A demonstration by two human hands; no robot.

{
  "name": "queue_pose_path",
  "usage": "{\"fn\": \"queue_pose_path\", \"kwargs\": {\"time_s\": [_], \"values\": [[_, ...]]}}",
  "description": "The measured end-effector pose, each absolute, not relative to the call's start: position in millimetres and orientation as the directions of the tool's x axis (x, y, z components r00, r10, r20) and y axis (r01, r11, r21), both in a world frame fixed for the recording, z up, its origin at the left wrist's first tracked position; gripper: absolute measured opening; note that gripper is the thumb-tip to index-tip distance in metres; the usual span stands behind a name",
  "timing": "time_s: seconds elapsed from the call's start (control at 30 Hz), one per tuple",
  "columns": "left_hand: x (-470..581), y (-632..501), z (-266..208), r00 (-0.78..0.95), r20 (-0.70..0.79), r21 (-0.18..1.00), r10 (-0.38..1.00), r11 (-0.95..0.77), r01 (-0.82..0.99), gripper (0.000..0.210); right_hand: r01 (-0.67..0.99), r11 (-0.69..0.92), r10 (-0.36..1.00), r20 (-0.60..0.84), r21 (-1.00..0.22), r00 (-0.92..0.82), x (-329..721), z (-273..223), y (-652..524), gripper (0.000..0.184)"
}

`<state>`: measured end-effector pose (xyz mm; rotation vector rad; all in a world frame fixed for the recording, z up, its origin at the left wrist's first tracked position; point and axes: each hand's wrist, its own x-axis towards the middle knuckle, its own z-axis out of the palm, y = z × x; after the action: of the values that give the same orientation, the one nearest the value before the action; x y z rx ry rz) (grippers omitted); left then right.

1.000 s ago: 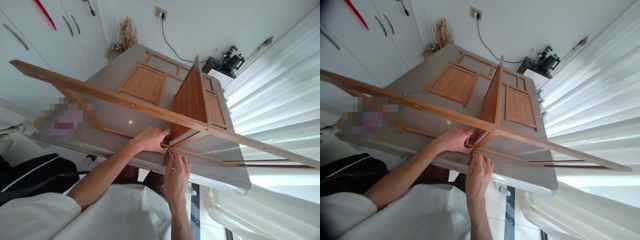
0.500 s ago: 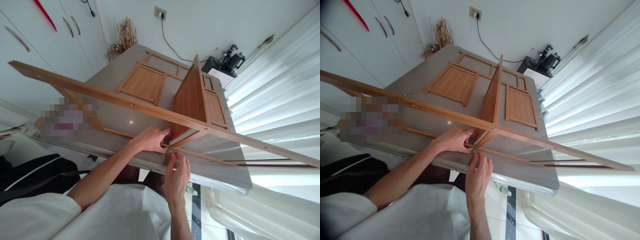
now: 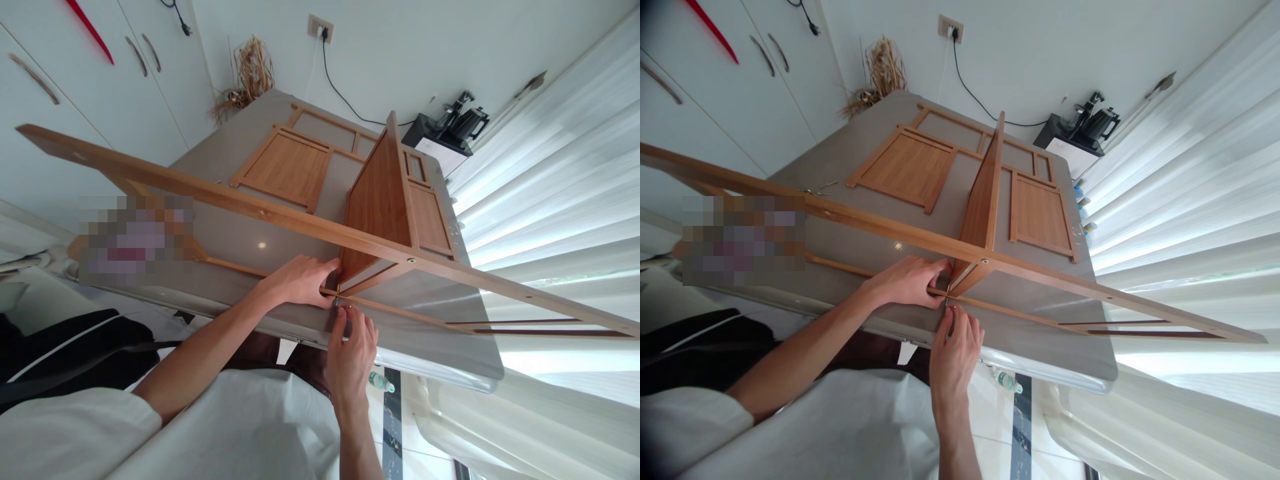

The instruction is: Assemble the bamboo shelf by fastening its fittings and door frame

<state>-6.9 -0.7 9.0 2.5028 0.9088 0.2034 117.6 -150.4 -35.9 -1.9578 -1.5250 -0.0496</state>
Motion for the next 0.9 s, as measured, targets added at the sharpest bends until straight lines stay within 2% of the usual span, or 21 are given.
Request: {"fn": "queue_pose_path", "kwargs": {"time_s": [0.2, 0.9], "values": [[-7.1, -1.1, 9.1, 0.774, -0.022, 0.469, 0.633, -0.677, 0.567, 0.039, 0.929, -0.068, 0.838, 0.485, -0.364, 0.251, 115.0, -36.7, -151.1, 0.017], [-7.4, -0.7, 5.4, 0.776, 0.015, 0.478, 0.631, -0.686, 0.549, 0.036, 0.917, -0.079, 0.84, 0.469, -0.392, 0.273, 115.1, -39.1, -152.6, 0.017]]}}
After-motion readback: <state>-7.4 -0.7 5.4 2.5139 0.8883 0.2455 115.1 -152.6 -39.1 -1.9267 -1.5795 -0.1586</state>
